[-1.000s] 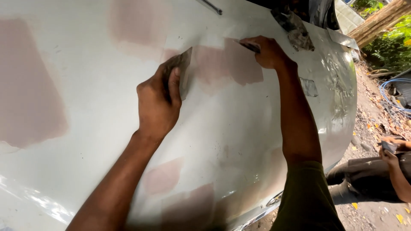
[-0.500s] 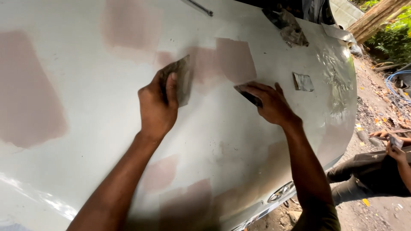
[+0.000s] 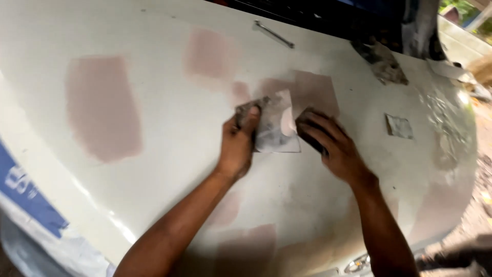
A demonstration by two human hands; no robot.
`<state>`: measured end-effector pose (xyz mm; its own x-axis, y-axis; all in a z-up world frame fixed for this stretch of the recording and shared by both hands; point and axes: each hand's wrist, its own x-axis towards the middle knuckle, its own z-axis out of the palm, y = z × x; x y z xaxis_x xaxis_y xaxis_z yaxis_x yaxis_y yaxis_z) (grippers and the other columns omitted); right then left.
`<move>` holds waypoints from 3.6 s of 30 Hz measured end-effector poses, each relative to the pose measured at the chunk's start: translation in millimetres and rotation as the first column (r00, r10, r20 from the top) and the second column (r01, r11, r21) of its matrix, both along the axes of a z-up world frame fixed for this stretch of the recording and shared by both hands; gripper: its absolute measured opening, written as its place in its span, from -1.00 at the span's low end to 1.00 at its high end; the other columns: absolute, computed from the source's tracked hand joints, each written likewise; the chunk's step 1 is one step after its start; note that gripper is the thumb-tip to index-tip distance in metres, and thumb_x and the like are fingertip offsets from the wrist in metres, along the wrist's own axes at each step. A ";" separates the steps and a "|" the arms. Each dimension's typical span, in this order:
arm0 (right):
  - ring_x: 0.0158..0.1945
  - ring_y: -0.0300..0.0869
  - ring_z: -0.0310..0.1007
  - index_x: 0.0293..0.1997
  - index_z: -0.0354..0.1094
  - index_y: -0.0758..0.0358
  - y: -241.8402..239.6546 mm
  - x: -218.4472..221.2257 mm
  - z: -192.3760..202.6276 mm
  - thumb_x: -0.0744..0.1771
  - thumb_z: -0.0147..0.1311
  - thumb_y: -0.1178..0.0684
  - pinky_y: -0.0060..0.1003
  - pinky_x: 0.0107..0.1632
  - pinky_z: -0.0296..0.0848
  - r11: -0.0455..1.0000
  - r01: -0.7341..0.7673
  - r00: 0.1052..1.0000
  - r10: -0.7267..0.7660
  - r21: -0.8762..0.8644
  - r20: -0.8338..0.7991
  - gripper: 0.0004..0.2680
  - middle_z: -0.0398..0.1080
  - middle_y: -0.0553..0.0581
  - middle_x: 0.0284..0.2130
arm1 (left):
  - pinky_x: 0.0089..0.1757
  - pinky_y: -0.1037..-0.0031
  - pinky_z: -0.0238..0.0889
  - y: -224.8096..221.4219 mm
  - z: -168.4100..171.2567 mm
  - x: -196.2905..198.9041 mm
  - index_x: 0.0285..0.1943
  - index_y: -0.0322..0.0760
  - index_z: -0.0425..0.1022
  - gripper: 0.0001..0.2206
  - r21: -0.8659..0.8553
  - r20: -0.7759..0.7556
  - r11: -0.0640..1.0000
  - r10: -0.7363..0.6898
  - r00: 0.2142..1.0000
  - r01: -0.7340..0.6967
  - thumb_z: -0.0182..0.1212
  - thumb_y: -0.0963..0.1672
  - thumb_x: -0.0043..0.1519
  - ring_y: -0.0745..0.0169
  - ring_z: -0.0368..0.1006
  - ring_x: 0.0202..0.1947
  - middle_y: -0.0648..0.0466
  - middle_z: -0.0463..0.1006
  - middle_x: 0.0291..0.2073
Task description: Sanding and applying body filler to a white vehicle to prepare it for painting.
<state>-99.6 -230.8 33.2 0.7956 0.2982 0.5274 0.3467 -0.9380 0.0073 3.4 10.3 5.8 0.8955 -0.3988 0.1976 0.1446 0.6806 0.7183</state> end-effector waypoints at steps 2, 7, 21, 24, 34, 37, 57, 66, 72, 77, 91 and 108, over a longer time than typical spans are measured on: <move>0.46 0.13 0.16 0.35 0.27 0.08 -35.9 21.3 7.3 0.19 -0.01 0.52 -0.02 0.44 0.22 0.994 0.108 0.993 -0.109 -0.017 -0.040 -0.41 0.20 0.17 0.38 | -0.42 0.50 0.20 13.0 11.5 1.4 -0.08 -0.49 0.58 -0.65 0.153 0.118 0.986 0.054 0.992 -0.072 0.16 -0.02 0.39 0.41 0.26 -0.47 0.15 0.46 -0.45; 0.40 0.07 0.22 0.39 0.25 0.03 -94.2 106.4 36.0 0.23 -0.08 0.51 -0.10 0.42 0.24 0.966 0.258 0.942 -0.250 0.005 -0.225 -0.41 0.25 0.17 0.35 | -0.41 0.52 0.26 20.8 11.8 10.1 0.11 -0.48 0.57 -0.65 0.300 0.501 0.830 0.283 0.818 -0.471 0.07 -0.05 0.45 0.42 0.29 -0.50 0.08 0.52 -0.52; 0.39 0.08 0.20 0.42 0.20 -0.12 -71.1 120.2 26.7 0.26 -0.11 0.38 0.13 0.42 0.09 0.871 0.440 0.800 -0.490 -0.217 -0.347 -0.43 0.23 0.16 0.36 | -0.44 0.42 0.30 31.8 16.6 14.3 0.15 -0.50 0.52 -0.75 0.234 0.703 0.708 0.350 0.619 -0.666 0.02 -0.14 0.50 0.26 0.38 -0.61 -0.13 0.55 -0.51; 0.39 0.10 0.09 0.44 0.13 -0.15 -39.5 77.9 18.6 0.24 -0.07 0.39 0.38 0.33 -0.14 0.857 0.442 0.793 -0.511 -0.263 -0.331 -0.40 0.16 0.17 0.35 | -0.44 0.42 0.28 28.5 12.3 14.9 0.13 -0.50 0.52 -0.75 0.231 0.722 0.708 0.335 0.605 -0.668 0.01 -0.15 0.51 0.27 0.36 -0.60 -0.12 0.53 -0.53; 0.39 -0.06 0.28 0.40 0.20 -0.22 -8.7 -16.9 22.4 0.25 -0.10 0.43 0.11 0.36 0.18 0.907 0.382 0.787 -0.421 -0.179 -0.451 -0.40 0.29 -0.02 0.33 | -0.48 0.44 0.16 15.3 -4.5 9.3 0.09 -0.54 0.53 -0.73 0.257 0.688 0.751 0.299 0.661 -0.608 0.05 -0.13 0.49 0.36 0.21 -0.59 0.04 0.43 -0.60; 0.45 0.02 0.25 0.41 0.25 -0.07 12.6 -31.7 19.4 0.25 -0.09 0.49 -0.03 0.47 0.32 0.977 0.202 0.975 -0.194 0.065 -0.105 -0.40 0.26 0.05 0.38 | -0.43 0.51 0.17 8.8 -7.0 6.5 -0.03 -0.51 0.55 -0.71 0.249 0.628 0.782 0.318 0.710 -0.571 0.07 -0.10 0.52 0.44 0.20 -0.49 0.12 0.42 -0.54; 0.51 0.06 0.09 0.26 0.40 -0.05 78.7 -37.0 -8.7 0.29 0.11 0.32 0.20 0.52 -0.01 0.996 -0.048 0.994 0.055 -0.077 0.095 -0.59 0.22 0.10 0.36 | -0.30 0.55 0.42 24.0 14.8 -39.8 0.28 -0.46 0.50 -0.67 0.270 0.691 0.837 0.177 0.701 -0.477 0.00 -0.11 0.47 0.43 0.50 -0.40 -0.02 0.68 -0.29; 0.33 0.01 0.39 0.35 0.35 0.03 -98.8 32.1 44.6 0.23 -0.12 0.55 -0.19 0.39 0.37 0.977 0.197 0.968 -0.181 0.079 -0.174 -0.41 0.38 0.11 0.29 | 0.00 0.49 0.51 38.4 11.3 -20.8 0.34 -0.48 0.41 -0.77 0.082 0.837 0.689 0.344 0.424 -0.721 0.00 -0.17 0.62 0.23 0.63 -0.01 -0.20 0.64 0.09; 0.24 0.08 0.36 0.35 0.32 0.03 -184.6 122.6 49.0 0.27 -0.15 0.45 -0.09 0.23 0.38 0.888 0.459 0.844 -0.428 0.024 -0.324 -0.48 0.33 0.25 0.26 | -0.38 0.54 0.36 36.8 8.9 -8.7 0.36 -0.47 0.44 -0.74 0.173 0.863 0.635 0.270 0.427 -0.753 0.06 -0.22 0.54 0.36 0.51 -0.44 -0.15 0.67 -0.12; 0.12 0.09 0.48 0.36 0.33 -0.03 -171.3 144.8 64.8 0.29 -0.14 0.38 -0.05 0.20 0.44 0.782 0.616 0.689 -0.593 -0.093 -0.418 -0.50 0.41 0.23 0.20 | -0.48 0.51 0.27 37.2 12.1 -8.1 0.32 -0.46 0.46 -0.74 0.229 0.859 0.614 0.237 0.453 -0.756 0.07 -0.23 0.48 0.35 0.43 -0.56 -0.16 0.67 -0.22; 0.26 0.12 0.40 0.31 0.35 0.14 -114.6 13.7 6.9 0.37 0.01 0.33 -0.05 0.29 0.38 0.944 0.328 0.927 -0.313 0.043 -0.207 -0.65 0.40 0.21 0.24 | -0.42 0.43 0.36 39.4 12.6 -9.1 0.34 -0.46 0.48 -0.72 0.307 0.837 0.588 0.208 0.507 -0.748 0.08 -0.21 0.49 0.23 0.50 -0.53 -0.16 0.66 -0.30; 0.18 0.02 0.45 0.31 0.36 0.02 -185.8 144.7 51.1 0.30 -0.11 0.42 -0.16 0.18 0.44 0.839 0.539 0.803 -0.485 0.074 -0.346 -0.53 0.41 0.18 0.20 | -0.42 0.48 0.34 36.8 11.9 -6.0 0.37 -0.40 0.44 -0.72 0.224 0.862 0.619 0.234 0.449 -0.753 0.08 -0.22 0.49 0.30 0.47 -0.51 -0.10 0.64 -0.29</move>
<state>45.1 -416.5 84.3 0.9338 -0.2652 0.2403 -0.2248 -0.9571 -0.1827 -2.6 47.1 17.7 0.6071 -0.1857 0.7726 -0.7932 -0.0833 0.6033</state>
